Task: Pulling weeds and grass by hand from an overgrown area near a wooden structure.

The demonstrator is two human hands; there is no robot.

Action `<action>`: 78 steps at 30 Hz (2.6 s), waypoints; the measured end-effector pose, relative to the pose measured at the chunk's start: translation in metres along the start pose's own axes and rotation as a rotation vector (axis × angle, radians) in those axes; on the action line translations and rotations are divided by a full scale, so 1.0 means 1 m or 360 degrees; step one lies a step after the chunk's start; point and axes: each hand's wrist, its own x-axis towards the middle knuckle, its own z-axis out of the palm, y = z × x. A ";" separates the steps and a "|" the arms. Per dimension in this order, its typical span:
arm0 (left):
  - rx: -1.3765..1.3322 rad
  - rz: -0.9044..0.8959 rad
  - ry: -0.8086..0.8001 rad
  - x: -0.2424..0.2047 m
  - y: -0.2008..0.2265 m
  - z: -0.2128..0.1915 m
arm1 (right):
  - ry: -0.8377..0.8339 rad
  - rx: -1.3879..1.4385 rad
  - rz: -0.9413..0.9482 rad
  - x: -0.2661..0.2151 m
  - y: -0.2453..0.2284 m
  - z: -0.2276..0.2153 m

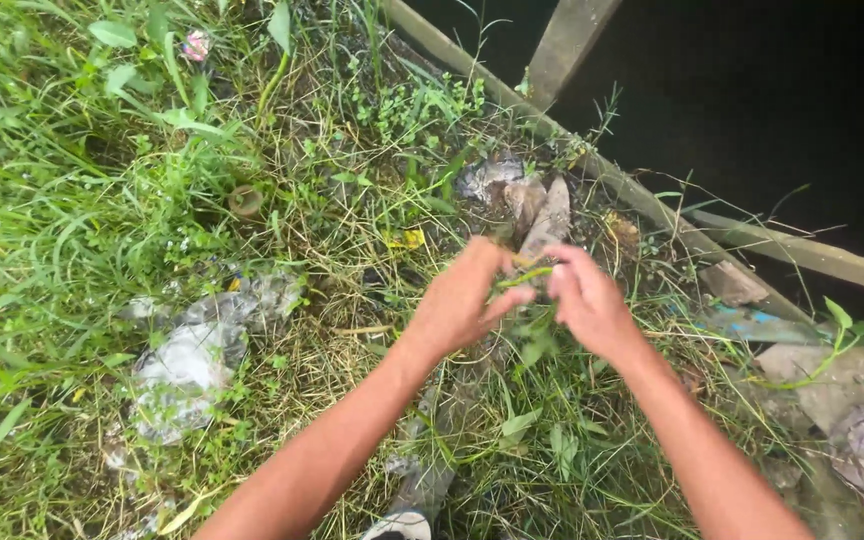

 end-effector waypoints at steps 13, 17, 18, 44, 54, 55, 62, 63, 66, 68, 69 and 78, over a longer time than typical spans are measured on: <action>0.0826 -0.0939 0.0226 0.020 -0.200 -0.029 | 0.0255 -0.0967 0.0510 -0.006 -0.020 -0.023; 0.0891 -0.0970 0.0132 0.043 -0.215 -0.028 | 0.0096 -0.0823 0.0554 -0.001 -0.009 -0.014; 0.0939 -0.0971 0.0100 0.046 -0.218 -0.027 | 0.0049 -0.0794 0.0556 -0.001 -0.005 -0.012; 0.0420 -0.0506 -0.0445 -0.022 0.012 0.037 | -0.0035 -0.0515 0.0456 0.004 0.019 -0.010; 0.0373 -0.0256 0.0057 -0.067 -0.045 -0.013 | -0.0028 -0.0521 0.0397 -0.008 0.002 -0.009; 0.0385 -0.0259 0.0058 -0.080 -0.061 -0.028 | -0.0030 -0.0512 0.0389 -0.006 0.001 -0.006; 0.1204 -0.0529 0.0359 -0.077 -0.117 -0.089 | -0.0179 -0.0521 0.0228 0.024 0.012 0.026; 0.1394 -0.0598 0.0064 -0.065 -0.124 -0.090 | -0.0203 -0.0525 0.0207 0.026 0.009 0.031; 0.1706 -0.0620 -0.0396 -0.038 -0.099 -0.091 | -0.0258 -0.0499 0.0231 0.026 0.017 0.038; 0.1593 -0.0585 -0.0459 -0.035 -0.159 -0.067 | -0.0265 -0.0505 0.0197 0.021 0.012 0.034; 0.1475 -0.0550 -0.0521 -0.033 -0.188 -0.055 | -0.0273 -0.0516 0.0167 0.018 0.010 0.032; 0.1133 -0.0604 -0.0327 -0.068 -0.109 -0.053 | -0.0180 -0.0443 0.0394 0.008 0.001 0.010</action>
